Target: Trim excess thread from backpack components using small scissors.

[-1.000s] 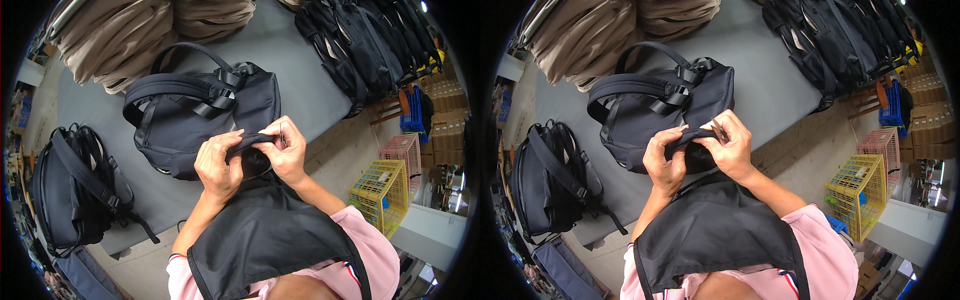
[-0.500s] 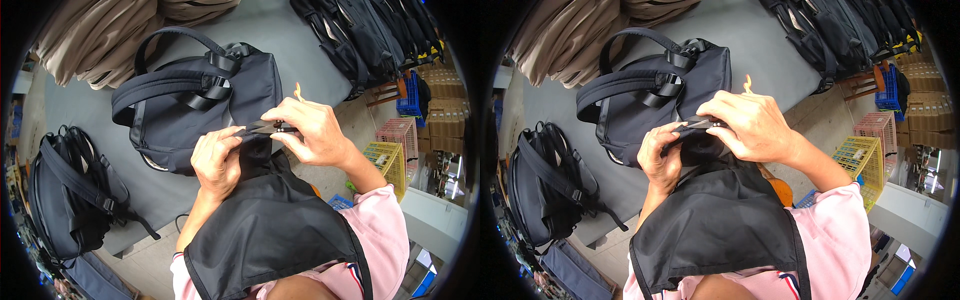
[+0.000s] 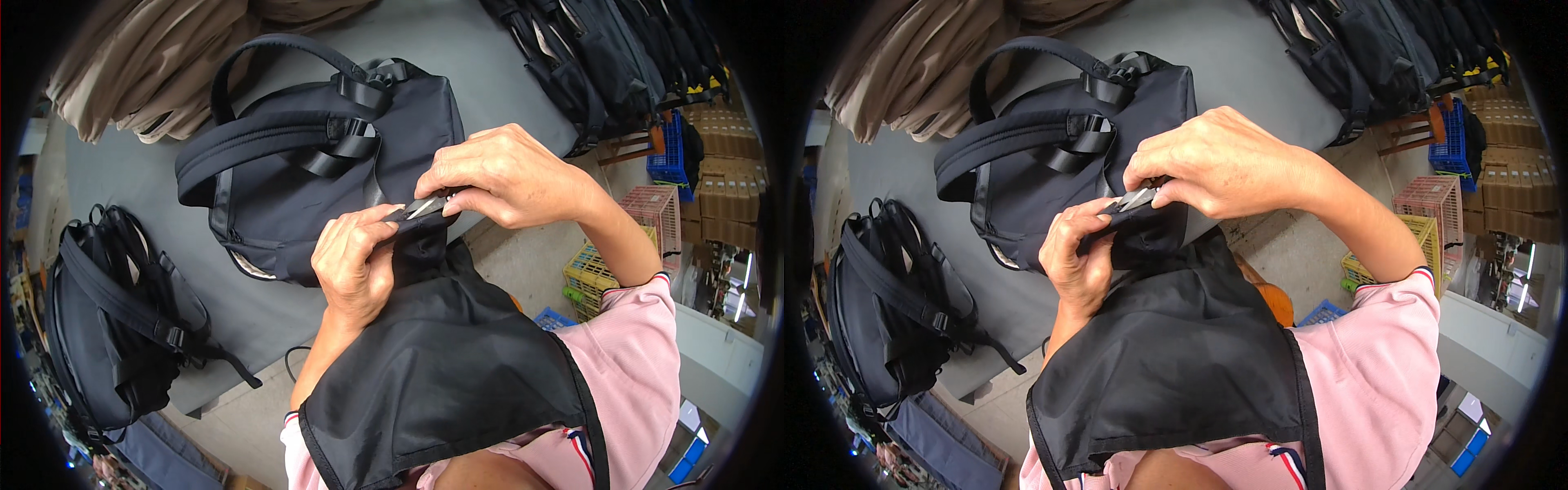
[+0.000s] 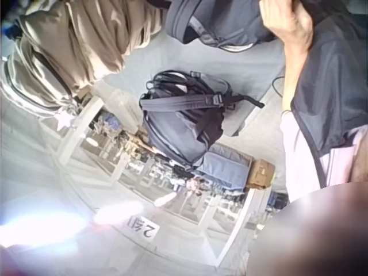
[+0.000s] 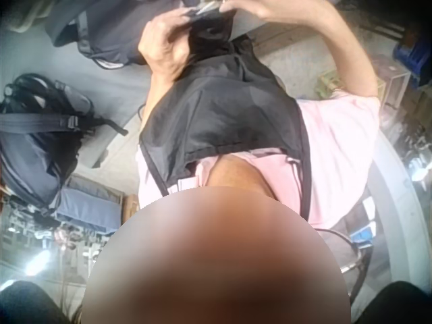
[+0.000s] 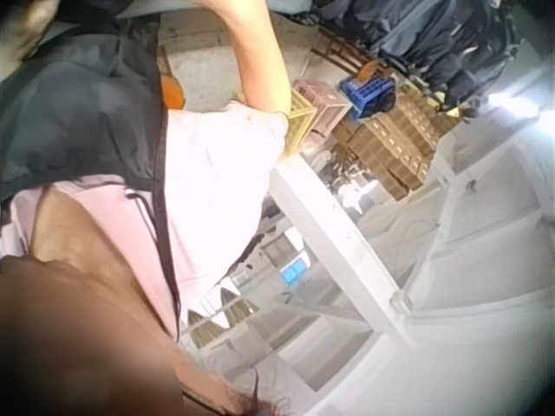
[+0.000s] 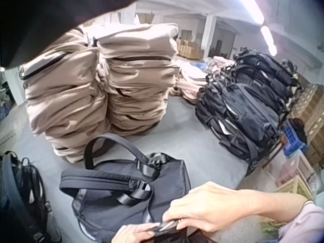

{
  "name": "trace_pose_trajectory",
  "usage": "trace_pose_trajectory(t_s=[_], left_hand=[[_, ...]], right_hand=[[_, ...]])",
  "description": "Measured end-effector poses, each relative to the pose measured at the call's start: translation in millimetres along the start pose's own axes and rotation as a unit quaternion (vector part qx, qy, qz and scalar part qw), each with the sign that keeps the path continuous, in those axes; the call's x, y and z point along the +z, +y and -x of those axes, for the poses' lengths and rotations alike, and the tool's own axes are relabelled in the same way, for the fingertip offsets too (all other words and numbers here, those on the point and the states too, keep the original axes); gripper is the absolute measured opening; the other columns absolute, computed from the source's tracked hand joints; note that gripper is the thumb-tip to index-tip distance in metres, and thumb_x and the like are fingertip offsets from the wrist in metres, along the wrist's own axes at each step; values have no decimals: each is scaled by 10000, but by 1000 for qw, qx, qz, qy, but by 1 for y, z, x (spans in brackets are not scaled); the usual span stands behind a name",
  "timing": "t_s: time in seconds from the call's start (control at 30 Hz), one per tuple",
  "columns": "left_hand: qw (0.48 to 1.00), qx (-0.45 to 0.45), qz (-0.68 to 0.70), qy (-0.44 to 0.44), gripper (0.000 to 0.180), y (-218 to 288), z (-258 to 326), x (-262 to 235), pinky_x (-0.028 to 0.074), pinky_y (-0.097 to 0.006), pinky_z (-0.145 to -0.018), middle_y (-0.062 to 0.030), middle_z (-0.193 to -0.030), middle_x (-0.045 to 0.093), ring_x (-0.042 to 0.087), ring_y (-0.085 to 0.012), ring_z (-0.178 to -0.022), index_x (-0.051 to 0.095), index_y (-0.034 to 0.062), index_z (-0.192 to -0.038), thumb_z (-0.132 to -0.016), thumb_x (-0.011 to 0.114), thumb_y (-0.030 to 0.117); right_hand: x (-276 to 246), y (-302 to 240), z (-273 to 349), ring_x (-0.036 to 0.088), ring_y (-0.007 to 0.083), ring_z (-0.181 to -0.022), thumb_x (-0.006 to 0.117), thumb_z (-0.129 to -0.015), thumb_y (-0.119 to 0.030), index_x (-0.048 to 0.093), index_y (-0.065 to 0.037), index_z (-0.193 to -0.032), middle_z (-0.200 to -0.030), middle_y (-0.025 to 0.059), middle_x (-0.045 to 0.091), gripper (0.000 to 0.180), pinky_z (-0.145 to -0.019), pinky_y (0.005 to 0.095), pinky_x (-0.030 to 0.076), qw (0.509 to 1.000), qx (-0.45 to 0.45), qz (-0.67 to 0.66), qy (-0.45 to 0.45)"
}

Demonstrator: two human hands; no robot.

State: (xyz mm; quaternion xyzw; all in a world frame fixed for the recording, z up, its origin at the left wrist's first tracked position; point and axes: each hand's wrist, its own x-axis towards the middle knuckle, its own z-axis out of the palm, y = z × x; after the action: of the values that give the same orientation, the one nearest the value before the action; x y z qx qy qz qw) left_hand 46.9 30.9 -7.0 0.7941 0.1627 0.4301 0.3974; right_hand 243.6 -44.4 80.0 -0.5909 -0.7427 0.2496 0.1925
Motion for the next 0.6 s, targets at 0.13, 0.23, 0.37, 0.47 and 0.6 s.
trace_pose_trajectory(t_s=[0.13,0.23,0.37,0.47,0.6], left_hand=[[1000,-4,9,1,269,-1,1,1,430,-301,-581,-93,-862,681,615,-245,-668,529,40,-775,-589,641,-118],[1000,-9,8,3,265,-2,3,1,432,-302,-584,-96,-857,681,615,-243,-666,530,39,-772,-592,642,-120],[1000,-7,10,12,261,-4,2,1,439,-302,-594,-100,-856,681,619,-243,-672,531,36,-772,-597,646,-119],[1000,-8,15,4,259,-4,1,1,448,-302,-605,-105,-857,681,624,-246,-681,533,33,-775,-600,652,-117],[1000,-8,16,8,259,-4,0,1,448,-304,-605,-106,-858,680,623,-250,-679,533,31,-774,-600,651,-120]], right_hand=[[2,3,-2,614,269,-751,648,-755,-126,616,-62,-913,-832,57,636,174,-616,373,453,1000,11,-25,-5],[12,6,2,614,276,-724,654,-748,-108,628,-59,-917,-834,65,645,179,-619,364,459,998,31,-58,6],[18,10,8,613,276,-708,670,-730,-88,638,-61,-938,-840,67,652,212,-629,349,465,989,38,-99,107],[12,8,8,615,263,-723,680,-718,-92,640,-67,-940,-837,54,650,227,-642,337,464,992,19,-61,107],[5,0,3,612,232,-730,690,-706,-121,636,-82,-919,-799,29,625,224,-649,328,455,995,-34,65,73]])
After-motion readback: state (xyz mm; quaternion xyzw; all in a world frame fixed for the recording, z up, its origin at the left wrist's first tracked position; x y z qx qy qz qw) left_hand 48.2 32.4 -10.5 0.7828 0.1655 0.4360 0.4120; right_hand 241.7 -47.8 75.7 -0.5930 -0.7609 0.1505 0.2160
